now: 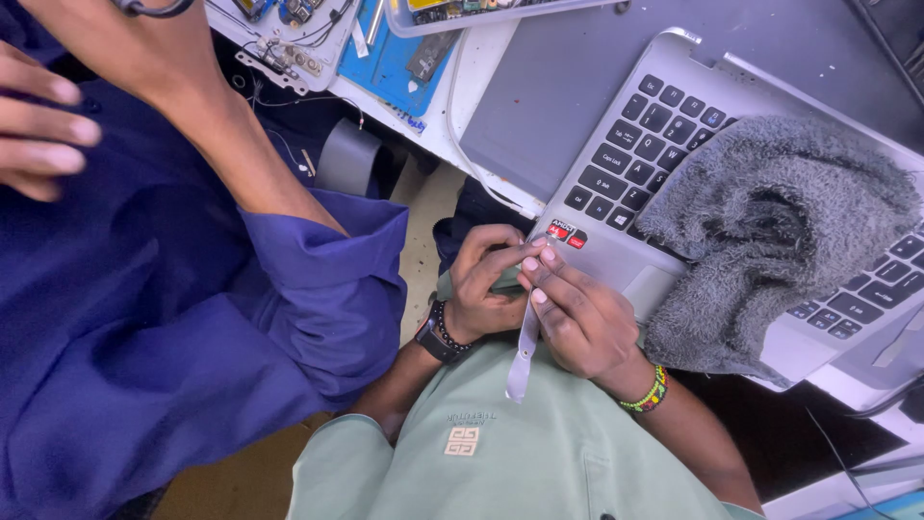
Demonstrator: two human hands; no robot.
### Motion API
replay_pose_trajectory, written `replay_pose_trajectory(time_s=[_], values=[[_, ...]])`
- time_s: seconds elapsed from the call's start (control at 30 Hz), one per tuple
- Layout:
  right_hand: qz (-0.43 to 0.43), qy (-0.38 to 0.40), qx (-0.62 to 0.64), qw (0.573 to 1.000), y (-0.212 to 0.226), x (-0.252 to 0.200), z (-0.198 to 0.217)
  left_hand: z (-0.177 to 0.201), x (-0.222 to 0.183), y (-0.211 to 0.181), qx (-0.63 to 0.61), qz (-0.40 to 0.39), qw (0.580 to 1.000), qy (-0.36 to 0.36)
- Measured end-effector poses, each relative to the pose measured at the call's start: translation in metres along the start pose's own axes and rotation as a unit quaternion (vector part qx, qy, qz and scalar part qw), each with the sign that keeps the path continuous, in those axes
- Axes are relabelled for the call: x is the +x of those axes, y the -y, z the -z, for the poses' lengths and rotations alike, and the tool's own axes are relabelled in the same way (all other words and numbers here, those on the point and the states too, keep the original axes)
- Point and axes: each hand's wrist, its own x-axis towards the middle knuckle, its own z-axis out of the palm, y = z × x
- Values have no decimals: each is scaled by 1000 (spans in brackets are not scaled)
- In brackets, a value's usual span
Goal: Using a pry tool to remove a sticker from a laptop and soldering a circuit board
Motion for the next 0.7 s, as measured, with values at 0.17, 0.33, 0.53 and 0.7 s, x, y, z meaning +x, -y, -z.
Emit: replay_pose_trajectory(time_s=[0.17, 0.33, 0.53, 0.7], values=[[2, 0, 5, 1000, -1, 2, 1, -2, 2, -2, -4, -1, 1000, -3], [-16, 7, 7, 1000, 0, -1, 1, -3, 6, -6, -6, -6, 1000, -6], [-7, -26, -11, 1000, -2, 3, -2, -2, 2, -2, -14, -1, 1000, -4], [19, -25, 18, 999, -8, 1, -3, -3, 2, -4, -6, 7, 1000, -7]])
